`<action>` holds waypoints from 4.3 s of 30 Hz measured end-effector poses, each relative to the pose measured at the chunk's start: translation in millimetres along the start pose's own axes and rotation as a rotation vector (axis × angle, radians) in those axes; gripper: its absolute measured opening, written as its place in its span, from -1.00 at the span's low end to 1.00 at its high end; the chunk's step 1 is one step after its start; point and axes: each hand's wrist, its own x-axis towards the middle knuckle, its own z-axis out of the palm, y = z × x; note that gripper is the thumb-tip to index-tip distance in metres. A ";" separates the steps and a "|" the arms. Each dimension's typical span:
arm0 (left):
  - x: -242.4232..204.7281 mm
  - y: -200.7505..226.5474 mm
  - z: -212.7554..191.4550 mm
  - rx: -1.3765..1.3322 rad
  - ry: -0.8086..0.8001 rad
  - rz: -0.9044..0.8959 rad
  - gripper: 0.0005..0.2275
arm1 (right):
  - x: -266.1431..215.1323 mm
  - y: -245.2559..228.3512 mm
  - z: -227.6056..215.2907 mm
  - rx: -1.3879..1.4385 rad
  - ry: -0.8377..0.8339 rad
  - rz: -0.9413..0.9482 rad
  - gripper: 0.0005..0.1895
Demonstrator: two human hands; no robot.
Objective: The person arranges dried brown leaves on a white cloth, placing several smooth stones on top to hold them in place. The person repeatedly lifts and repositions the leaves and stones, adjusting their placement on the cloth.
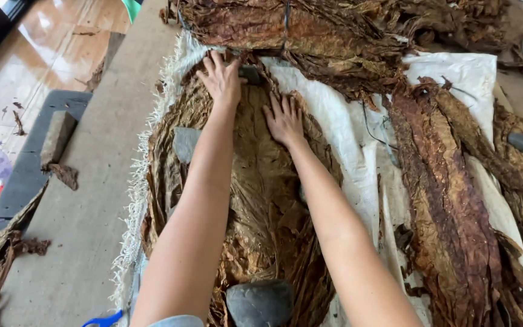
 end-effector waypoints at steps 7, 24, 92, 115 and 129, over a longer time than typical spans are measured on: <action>-57.2 41.7 -56.7 0.098 -0.149 0.163 -0.17 | -19.7 -30.6 -20.8 -0.099 -0.009 0.157 0.16; -130.2 57.9 -74.4 0.167 -0.649 0.184 -0.09 | -119.2 13.6 -85.9 -0.313 -0.354 0.024 0.10; -400.5 22.0 -165.0 -0.287 -0.444 0.450 -0.50 | -375.2 2.6 -20.9 0.203 0.233 -0.727 -0.46; -419.6 13.7 -129.3 -0.174 -0.377 0.245 -0.37 | -381.9 190.7 -114.7 -0.396 0.499 -0.160 -0.59; -426.4 14.8 -156.3 -0.311 -0.406 0.257 -0.30 | -492.8 271.0 -245.7 0.054 0.452 0.811 -0.46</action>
